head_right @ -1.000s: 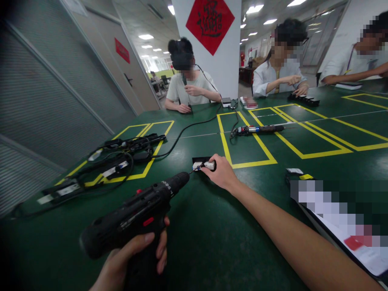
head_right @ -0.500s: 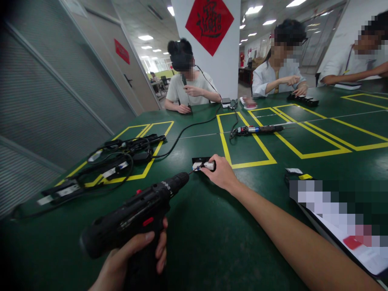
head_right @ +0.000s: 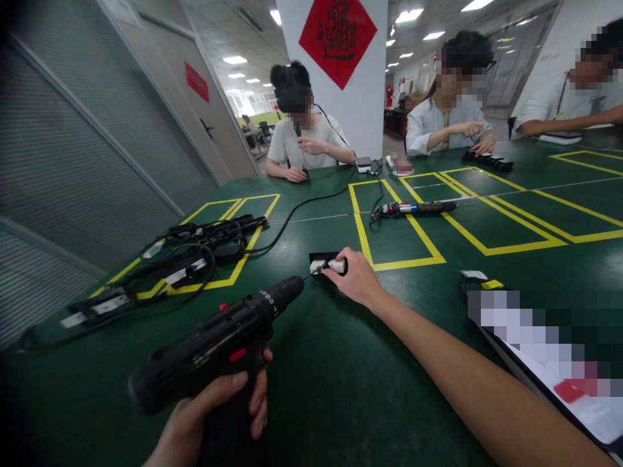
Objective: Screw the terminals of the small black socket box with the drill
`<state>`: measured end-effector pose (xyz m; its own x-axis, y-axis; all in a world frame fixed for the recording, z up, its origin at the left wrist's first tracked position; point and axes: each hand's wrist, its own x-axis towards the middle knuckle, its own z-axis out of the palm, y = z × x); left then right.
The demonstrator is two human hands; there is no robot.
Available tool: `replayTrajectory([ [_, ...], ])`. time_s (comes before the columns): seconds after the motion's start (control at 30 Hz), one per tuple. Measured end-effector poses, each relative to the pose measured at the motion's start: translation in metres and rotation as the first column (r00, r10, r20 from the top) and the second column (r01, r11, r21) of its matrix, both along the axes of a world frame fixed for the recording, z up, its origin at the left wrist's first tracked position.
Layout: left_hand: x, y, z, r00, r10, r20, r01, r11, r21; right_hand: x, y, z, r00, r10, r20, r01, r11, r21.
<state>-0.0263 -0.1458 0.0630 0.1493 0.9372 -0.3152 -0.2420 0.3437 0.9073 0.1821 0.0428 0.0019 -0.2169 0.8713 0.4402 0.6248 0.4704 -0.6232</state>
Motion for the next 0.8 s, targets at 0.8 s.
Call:
replayTrajectory([
  [0.8,0.0005,0.0000,-0.0008,1.000,0.006,-0.010,-0.006,1.000,0.020,0.0008,0.0002,-0.0007,1.000,0.005,-0.003,-0.005,1.000,-0.001],
])
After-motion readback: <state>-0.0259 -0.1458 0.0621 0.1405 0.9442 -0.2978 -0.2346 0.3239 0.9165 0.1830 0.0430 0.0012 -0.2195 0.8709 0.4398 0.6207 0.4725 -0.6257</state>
